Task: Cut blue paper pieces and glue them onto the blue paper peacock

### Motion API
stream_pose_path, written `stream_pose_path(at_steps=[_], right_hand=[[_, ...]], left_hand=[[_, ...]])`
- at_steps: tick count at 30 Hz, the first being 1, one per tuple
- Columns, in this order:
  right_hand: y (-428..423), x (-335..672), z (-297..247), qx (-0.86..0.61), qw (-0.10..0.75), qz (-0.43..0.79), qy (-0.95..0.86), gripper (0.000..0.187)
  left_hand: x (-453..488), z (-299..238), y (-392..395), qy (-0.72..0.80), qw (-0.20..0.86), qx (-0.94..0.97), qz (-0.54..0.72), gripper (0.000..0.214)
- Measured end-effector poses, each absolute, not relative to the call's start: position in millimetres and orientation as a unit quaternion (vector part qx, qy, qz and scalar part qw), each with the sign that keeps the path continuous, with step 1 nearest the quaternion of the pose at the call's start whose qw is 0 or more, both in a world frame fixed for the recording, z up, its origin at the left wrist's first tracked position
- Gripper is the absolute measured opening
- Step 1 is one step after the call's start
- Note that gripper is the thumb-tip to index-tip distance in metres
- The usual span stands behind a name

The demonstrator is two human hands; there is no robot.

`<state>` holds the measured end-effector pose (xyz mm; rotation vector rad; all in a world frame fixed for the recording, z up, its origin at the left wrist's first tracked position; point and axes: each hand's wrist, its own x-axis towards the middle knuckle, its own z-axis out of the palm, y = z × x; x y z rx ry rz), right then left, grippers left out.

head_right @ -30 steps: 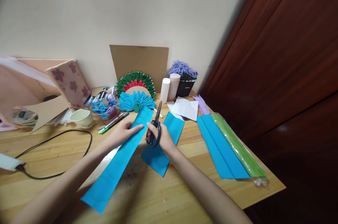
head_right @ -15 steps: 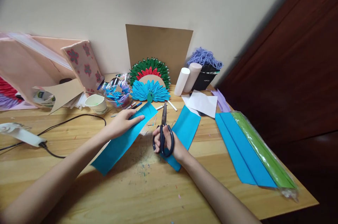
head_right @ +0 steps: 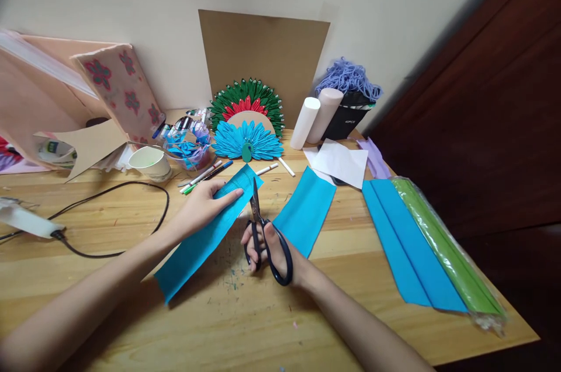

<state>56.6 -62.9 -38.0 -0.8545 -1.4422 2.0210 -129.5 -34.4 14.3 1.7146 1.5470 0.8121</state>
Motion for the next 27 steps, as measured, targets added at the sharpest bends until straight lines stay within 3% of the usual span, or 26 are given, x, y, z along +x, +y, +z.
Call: stream_pose_path(at_steps=[12,27], right_hand=[[-69.3,48.6,-41.8,-0.355,0.289,0.718,-0.525,0.073],[-63.4,53.8,-36.7,-0.353,0.256,0.719,-0.542,0.076]], left_hand=[[-121.2,10.7,-40.1,0.58,0.416,0.603,0.357,0.039],[-139.4,6.0,-26.3,0.588,0.381,0.642,0.312,0.046]])
